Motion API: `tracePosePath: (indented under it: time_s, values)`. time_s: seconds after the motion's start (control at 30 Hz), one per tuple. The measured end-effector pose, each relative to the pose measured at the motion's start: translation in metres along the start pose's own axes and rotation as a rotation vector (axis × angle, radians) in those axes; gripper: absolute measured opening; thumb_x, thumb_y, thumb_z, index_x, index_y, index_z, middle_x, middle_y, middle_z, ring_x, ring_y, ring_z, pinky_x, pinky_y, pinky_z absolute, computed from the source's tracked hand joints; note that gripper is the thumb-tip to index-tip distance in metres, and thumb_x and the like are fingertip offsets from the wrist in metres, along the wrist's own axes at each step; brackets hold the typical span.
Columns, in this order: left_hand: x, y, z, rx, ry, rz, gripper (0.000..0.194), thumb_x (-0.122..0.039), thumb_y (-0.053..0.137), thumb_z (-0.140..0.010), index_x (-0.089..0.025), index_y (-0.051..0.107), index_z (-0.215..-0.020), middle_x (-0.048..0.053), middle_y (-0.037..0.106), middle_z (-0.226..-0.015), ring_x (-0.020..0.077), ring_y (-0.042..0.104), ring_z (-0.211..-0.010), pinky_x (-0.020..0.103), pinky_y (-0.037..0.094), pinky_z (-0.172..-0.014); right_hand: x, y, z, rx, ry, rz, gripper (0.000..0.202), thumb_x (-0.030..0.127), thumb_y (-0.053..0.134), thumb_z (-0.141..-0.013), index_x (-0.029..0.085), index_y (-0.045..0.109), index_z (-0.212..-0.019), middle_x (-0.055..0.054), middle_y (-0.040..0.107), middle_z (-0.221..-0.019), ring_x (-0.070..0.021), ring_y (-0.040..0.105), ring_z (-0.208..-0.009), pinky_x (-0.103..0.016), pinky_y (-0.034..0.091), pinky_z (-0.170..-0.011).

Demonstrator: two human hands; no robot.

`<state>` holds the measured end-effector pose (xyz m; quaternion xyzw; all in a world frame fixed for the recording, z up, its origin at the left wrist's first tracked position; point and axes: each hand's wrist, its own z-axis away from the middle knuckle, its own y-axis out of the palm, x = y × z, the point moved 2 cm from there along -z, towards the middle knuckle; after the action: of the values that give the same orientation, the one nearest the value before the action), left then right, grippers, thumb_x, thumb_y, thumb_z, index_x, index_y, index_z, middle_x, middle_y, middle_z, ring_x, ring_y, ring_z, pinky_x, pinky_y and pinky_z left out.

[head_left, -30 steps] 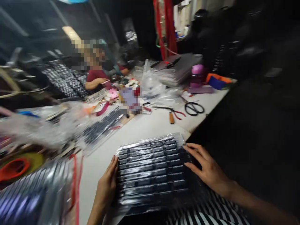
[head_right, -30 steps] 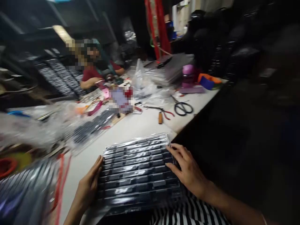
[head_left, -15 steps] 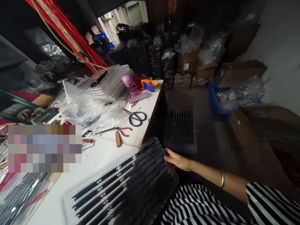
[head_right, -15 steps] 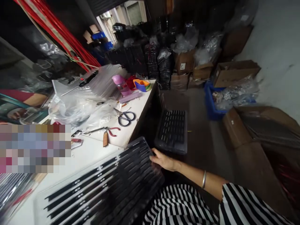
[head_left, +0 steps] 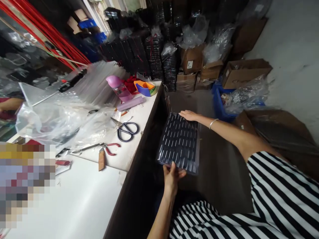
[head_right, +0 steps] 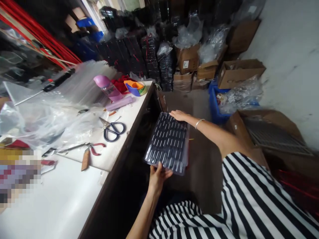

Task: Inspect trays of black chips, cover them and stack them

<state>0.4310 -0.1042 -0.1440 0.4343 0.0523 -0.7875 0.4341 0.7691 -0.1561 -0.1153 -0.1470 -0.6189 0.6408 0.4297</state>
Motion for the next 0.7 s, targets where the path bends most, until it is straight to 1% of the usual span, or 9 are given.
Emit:
tracePosePath:
  time_s: [0.07, 0.13, 0.23, 0.33, 0.4, 0.5, 0.53, 0.6, 0.7]
  values:
    - [0.009, 0.01, -0.022, -0.009, -0.027, 0.013, 0.057, -0.056, 0.076, -0.057, -0.021, 0.038, -0.081, -0.003, 0.059, -0.061, 0.0191, 0.067, -0.056, 0.035, 0.056, -0.059, -0.004, 0.006, -0.015, -0.028, 0.024, 0.046, 0.033, 0.034, 0.055, -0.09, 0.017, 0.054, -0.118, -0.009, 0.056, -0.119, -0.0215, 0.058, -0.1, -0.043, 0.05, -0.083]
    - [0.017, 0.013, -0.035, -0.029, -0.059, 0.018, 0.057, -0.054, 0.079, -0.055, -0.02, 0.039, -0.076, -0.001, 0.059, -0.057, 0.0191, 0.066, -0.052, 0.033, 0.056, -0.056, -0.007, 0.018, -0.022, -0.056, 0.041, 0.076, 0.034, 0.034, 0.055, -0.089, 0.017, 0.053, -0.119, -0.009, 0.056, -0.12, -0.0221, 0.058, -0.101, -0.044, 0.05, -0.083]
    - [0.021, 0.01, -0.042, -0.057, -0.095, 0.024, 0.055, -0.048, 0.083, -0.052, -0.018, 0.042, -0.071, 0.002, 0.06, -0.056, 0.0191, 0.065, -0.05, 0.033, 0.056, -0.055, -0.014, 0.033, -0.027, -0.073, 0.048, 0.113, 0.034, 0.034, 0.055, -0.089, 0.017, 0.053, -0.119, -0.009, 0.056, -0.12, -0.0221, 0.058, -0.101, -0.044, 0.05, -0.084]
    - [0.014, -0.001, -0.047, -0.103, -0.099, 0.028, 0.048, -0.05, 0.079, -0.058, -0.016, 0.047, -0.07, 0.003, 0.06, -0.057, 0.019, 0.065, -0.053, 0.034, 0.056, -0.058, -0.02, 0.038, -0.031, -0.058, 0.04, 0.13, 0.033, 0.034, 0.055, -0.089, 0.017, 0.054, -0.118, -0.009, 0.056, -0.119, -0.0216, 0.058, -0.1, -0.043, 0.05, -0.083]
    - [0.004, -0.011, -0.052, -0.147, -0.086, 0.014, 0.043, -0.052, 0.07, -0.07, -0.014, 0.053, -0.078, 0.002, 0.059, -0.06, 0.0168, 0.065, -0.057, 0.033, 0.056, -0.061, -0.022, 0.037, -0.033, -0.056, 0.037, 0.137, 0.033, 0.034, 0.055, -0.089, 0.017, 0.054, -0.118, -0.009, 0.056, -0.119, -0.0215, 0.058, -0.1, -0.043, 0.05, -0.083]
    - [-0.01, -0.023, -0.065, -0.159, -0.087, -0.042, 0.034, -0.042, 0.058, -0.084, -0.013, 0.056, -0.103, 0.003, 0.062, -0.079, 0.0141, 0.063, -0.066, 0.032, 0.055, -0.065, -0.022, 0.035, -0.034, -0.069, 0.049, 0.143, 0.033, 0.033, 0.055, -0.09, 0.017, 0.054, -0.118, -0.009, 0.056, -0.12, -0.0215, 0.058, -0.101, -0.043, 0.05, -0.084]
    - [-0.012, -0.024, -0.069, -0.147, -0.096, -0.063, 0.033, -0.038, 0.056, -0.087, -0.015, 0.054, -0.11, 0.004, 0.063, -0.089, 0.0146, 0.063, -0.072, 0.033, 0.054, -0.066, -0.021, 0.034, -0.033, -0.073, 0.056, 0.144, 0.032, 0.033, 0.055, -0.09, 0.017, 0.054, -0.118, -0.009, 0.056, -0.12, -0.0215, 0.058, -0.101, -0.043, 0.05, -0.084]
    - [-0.014, -0.025, -0.075, -0.122, -0.114, -0.097, 0.034, -0.034, 0.054, -0.088, -0.016, 0.053, -0.117, 0.007, 0.06, -0.106, 0.0172, 0.061, -0.085, 0.037, 0.053, -0.072, -0.017, 0.03, -0.028, -0.081, 0.063, 0.142, 0.032, 0.033, 0.055, -0.09, 0.017, 0.055, -0.117, -0.009, 0.056, -0.119, -0.0212, 0.058, -0.1, -0.043, 0.05, -0.083]
    - [-0.013, -0.022, -0.07, -0.117, -0.119, -0.118, 0.036, -0.035, 0.054, -0.088, -0.017, 0.052, -0.119, 0.009, 0.057, -0.116, 0.0208, 0.059, -0.096, 0.042, 0.051, -0.079, 0.004, 0.02, -0.011, -0.118, 0.029, 0.126, 0.031, 0.033, 0.054, -0.09, 0.017, 0.055, -0.116, -0.008, 0.057, -0.117, -0.0204, 0.059, -0.098, -0.041, 0.051, -0.082]
